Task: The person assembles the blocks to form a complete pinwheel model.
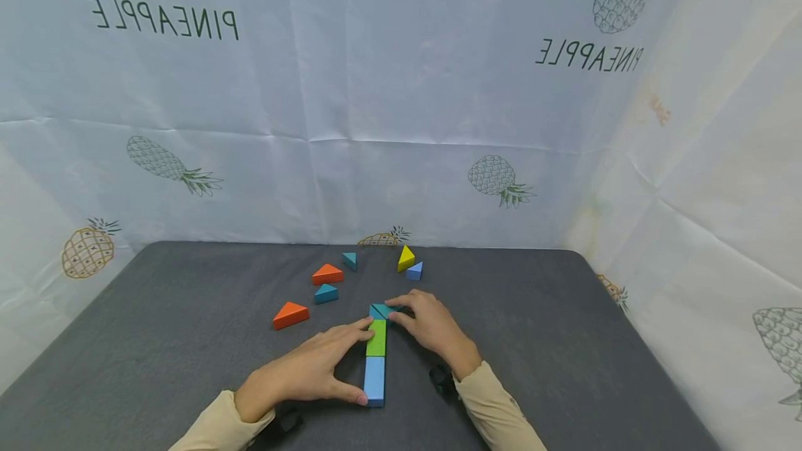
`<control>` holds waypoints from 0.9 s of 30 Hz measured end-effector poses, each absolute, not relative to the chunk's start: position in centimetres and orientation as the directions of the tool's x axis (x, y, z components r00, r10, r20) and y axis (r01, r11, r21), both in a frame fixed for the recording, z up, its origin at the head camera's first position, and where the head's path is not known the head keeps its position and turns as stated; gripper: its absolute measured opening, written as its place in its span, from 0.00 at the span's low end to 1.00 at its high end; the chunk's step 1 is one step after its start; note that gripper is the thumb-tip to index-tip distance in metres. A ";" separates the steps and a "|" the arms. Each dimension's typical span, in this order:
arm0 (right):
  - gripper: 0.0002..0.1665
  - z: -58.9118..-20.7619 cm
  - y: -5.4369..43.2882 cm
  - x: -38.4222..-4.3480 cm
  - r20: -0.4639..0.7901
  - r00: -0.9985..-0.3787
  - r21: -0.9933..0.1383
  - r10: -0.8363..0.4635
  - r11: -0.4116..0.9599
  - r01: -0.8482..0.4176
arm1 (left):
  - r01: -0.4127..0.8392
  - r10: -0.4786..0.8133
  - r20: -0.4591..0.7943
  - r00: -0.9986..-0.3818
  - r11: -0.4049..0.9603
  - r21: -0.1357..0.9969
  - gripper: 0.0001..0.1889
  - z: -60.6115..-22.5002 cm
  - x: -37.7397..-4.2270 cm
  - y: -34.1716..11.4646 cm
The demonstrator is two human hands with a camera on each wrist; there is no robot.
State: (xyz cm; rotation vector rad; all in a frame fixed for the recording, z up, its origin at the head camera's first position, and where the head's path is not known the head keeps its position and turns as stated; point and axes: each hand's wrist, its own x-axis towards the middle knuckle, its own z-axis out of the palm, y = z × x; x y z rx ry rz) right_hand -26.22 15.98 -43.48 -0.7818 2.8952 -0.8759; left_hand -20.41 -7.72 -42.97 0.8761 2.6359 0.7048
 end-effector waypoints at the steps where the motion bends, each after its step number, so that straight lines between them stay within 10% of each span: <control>1: 0.18 -43.5 16.0 -26.2 0.122 -0.873 -0.522 -0.473 0.717 -0.462 | 0.485 0.619 -0.102 -0.779 0.697 0.528 0.49 -43.0 -20.4 -7.7; 27: 0.18 -43.5 15.8 -26.2 0.126 -0.820 -0.503 -0.559 0.676 -0.538 | 0.487 0.629 -0.101 -0.771 0.684 0.543 0.49 -43.0 -20.5 -7.8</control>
